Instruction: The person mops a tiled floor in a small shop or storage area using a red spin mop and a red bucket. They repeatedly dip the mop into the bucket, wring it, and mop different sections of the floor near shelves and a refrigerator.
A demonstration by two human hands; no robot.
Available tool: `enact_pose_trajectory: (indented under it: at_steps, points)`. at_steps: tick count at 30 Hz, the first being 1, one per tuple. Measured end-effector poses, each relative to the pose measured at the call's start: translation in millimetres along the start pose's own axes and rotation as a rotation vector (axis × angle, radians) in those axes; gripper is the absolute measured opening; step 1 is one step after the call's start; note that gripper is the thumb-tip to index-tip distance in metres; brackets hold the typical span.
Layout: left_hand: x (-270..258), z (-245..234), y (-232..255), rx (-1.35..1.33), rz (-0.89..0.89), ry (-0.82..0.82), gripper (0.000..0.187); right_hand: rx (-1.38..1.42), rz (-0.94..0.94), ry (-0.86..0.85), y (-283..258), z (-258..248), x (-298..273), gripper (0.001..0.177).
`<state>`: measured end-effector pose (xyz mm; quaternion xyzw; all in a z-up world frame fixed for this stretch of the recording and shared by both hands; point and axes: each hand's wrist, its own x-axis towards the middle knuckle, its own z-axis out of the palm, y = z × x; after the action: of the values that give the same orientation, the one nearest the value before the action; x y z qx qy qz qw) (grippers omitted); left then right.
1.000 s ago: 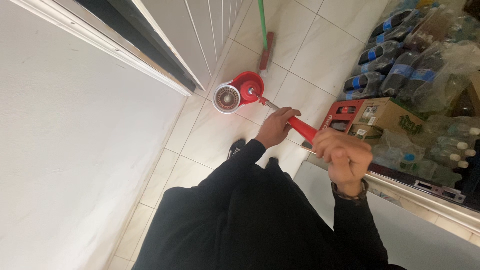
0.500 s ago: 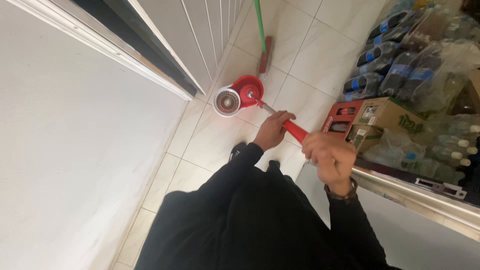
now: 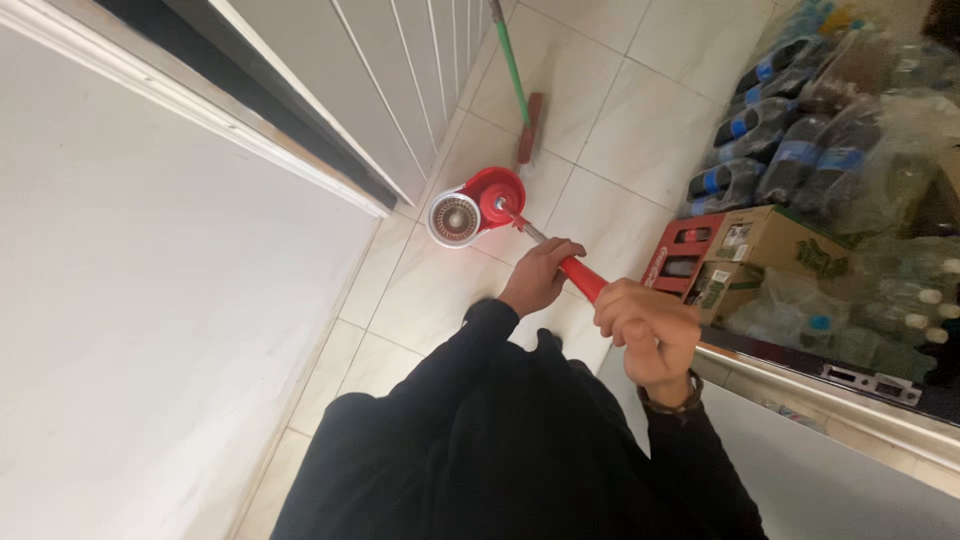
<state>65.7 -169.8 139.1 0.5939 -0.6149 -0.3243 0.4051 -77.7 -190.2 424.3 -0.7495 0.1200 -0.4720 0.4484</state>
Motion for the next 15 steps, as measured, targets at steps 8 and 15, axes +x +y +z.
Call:
enact_pose_trajectory:
  at_steps: [8, 15]
  points:
    - [2.6, 6.9, 48.3, 0.013, 0.054, 0.022, 0.056, 0.012, -0.098, 0.068, -29.2, -33.2, 2.4, 0.066]
    - [-5.6, 39.2, 74.6, 0.035, 0.129, 0.028, 0.056, 0.079, -0.124, 0.032, -79.2, -68.5, -2.7, 0.069]
